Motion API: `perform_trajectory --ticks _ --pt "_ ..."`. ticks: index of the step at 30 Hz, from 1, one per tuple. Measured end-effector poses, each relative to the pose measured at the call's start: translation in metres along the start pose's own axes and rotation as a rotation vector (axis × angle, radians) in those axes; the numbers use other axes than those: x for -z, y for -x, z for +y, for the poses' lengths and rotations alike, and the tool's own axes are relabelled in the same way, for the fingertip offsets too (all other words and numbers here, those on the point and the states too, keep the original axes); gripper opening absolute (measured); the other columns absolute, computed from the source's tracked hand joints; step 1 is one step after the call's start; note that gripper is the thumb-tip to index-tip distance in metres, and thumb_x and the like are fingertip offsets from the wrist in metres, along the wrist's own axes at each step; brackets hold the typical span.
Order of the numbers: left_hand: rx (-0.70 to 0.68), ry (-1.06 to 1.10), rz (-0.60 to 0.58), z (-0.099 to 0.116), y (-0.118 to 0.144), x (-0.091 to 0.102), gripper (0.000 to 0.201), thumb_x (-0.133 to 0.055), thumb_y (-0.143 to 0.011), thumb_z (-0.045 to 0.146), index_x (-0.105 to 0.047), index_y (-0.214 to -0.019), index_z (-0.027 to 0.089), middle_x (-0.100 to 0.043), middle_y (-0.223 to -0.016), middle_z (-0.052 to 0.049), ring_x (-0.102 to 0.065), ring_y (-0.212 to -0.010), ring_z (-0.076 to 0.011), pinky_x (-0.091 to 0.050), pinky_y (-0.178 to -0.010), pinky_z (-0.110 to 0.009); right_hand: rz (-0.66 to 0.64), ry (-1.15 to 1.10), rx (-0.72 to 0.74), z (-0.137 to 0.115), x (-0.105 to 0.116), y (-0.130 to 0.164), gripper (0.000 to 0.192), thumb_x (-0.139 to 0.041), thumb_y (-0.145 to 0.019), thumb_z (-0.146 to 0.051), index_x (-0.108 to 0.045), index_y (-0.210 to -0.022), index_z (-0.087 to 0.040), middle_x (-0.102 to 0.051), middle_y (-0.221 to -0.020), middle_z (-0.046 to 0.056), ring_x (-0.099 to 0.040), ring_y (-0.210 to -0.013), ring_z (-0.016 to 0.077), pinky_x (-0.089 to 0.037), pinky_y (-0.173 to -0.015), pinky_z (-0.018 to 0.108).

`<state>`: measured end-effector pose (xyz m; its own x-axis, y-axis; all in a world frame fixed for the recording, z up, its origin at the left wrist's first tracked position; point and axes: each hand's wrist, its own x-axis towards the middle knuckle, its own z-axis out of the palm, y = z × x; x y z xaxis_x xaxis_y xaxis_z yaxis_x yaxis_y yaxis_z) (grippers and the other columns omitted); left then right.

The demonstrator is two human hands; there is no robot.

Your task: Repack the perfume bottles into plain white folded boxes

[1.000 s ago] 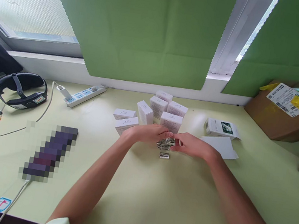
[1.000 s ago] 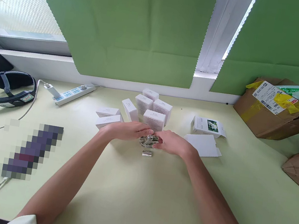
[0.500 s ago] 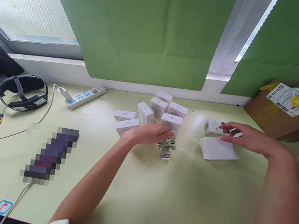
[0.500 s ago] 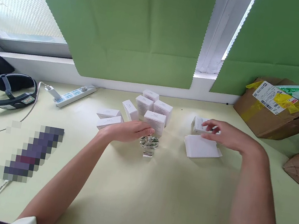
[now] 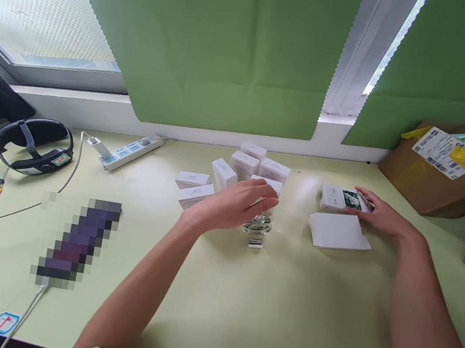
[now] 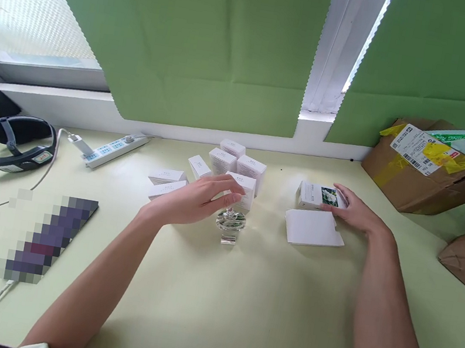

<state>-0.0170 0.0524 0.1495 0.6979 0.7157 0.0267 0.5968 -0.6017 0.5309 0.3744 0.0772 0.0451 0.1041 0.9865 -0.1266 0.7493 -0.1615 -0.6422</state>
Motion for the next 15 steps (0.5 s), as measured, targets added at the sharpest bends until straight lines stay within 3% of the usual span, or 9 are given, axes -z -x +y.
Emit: perform_trajectory --ticks 3,7,11,15 --pt "0.002 -0.012 0.028 0.001 0.000 0.000 0.043 -0.026 -0.105 0.045 -0.060 -0.120 0.024 -0.063 -0.117 -0.004 -0.059 -0.103 -0.0194 -0.044 -0.087 -0.033 -0.069 -0.065 -0.055 -0.002 0.005 0.004 0.096 -0.073 -0.073 -0.059 -0.032 -0.152 -0.024 -0.039 -0.156 0.018 -0.042 -0.139 0.0359 -0.037 -0.109 0.039" --pt "0.005 -0.003 0.079 0.000 0.001 0.001 0.041 -0.029 -0.105 0.047 -0.058 -0.122 0.025 -0.062 -0.124 -0.005 -0.061 -0.102 -0.0204 -0.047 -0.091 -0.035 0.086 -0.094 -0.147 -0.027 0.016 0.014 0.100 -0.069 -0.073 -0.067 -0.029 -0.153 -0.023 -0.035 -0.155 0.022 -0.041 -0.139 0.0374 -0.034 -0.112 0.042" --pt "-0.086 0.010 0.210 0.007 0.000 -0.003 0.036 -0.040 -0.103 0.044 -0.048 -0.134 0.029 -0.054 -0.137 -0.006 -0.057 -0.117 -0.0220 -0.047 -0.101 -0.039 0.200 -0.133 -0.043 -0.068 0.036 0.034 0.086 -0.069 -0.076 -0.063 -0.034 -0.150 -0.036 -0.040 -0.155 0.011 -0.039 -0.141 0.0318 -0.038 -0.110 0.041" --pt "-0.258 -0.062 0.335 0.027 -0.004 -0.023 0.050 -0.053 -0.098 0.039 -0.036 -0.144 0.030 -0.040 -0.148 -0.010 -0.044 -0.135 -0.0262 -0.043 -0.108 -0.043 -0.006 0.016 0.073 -0.108 0.041 0.063 0.070 -0.064 -0.082 -0.060 -0.039 -0.146 -0.047 -0.049 -0.151 0.003 -0.050 -0.134 0.0325 -0.045 -0.106 0.046"
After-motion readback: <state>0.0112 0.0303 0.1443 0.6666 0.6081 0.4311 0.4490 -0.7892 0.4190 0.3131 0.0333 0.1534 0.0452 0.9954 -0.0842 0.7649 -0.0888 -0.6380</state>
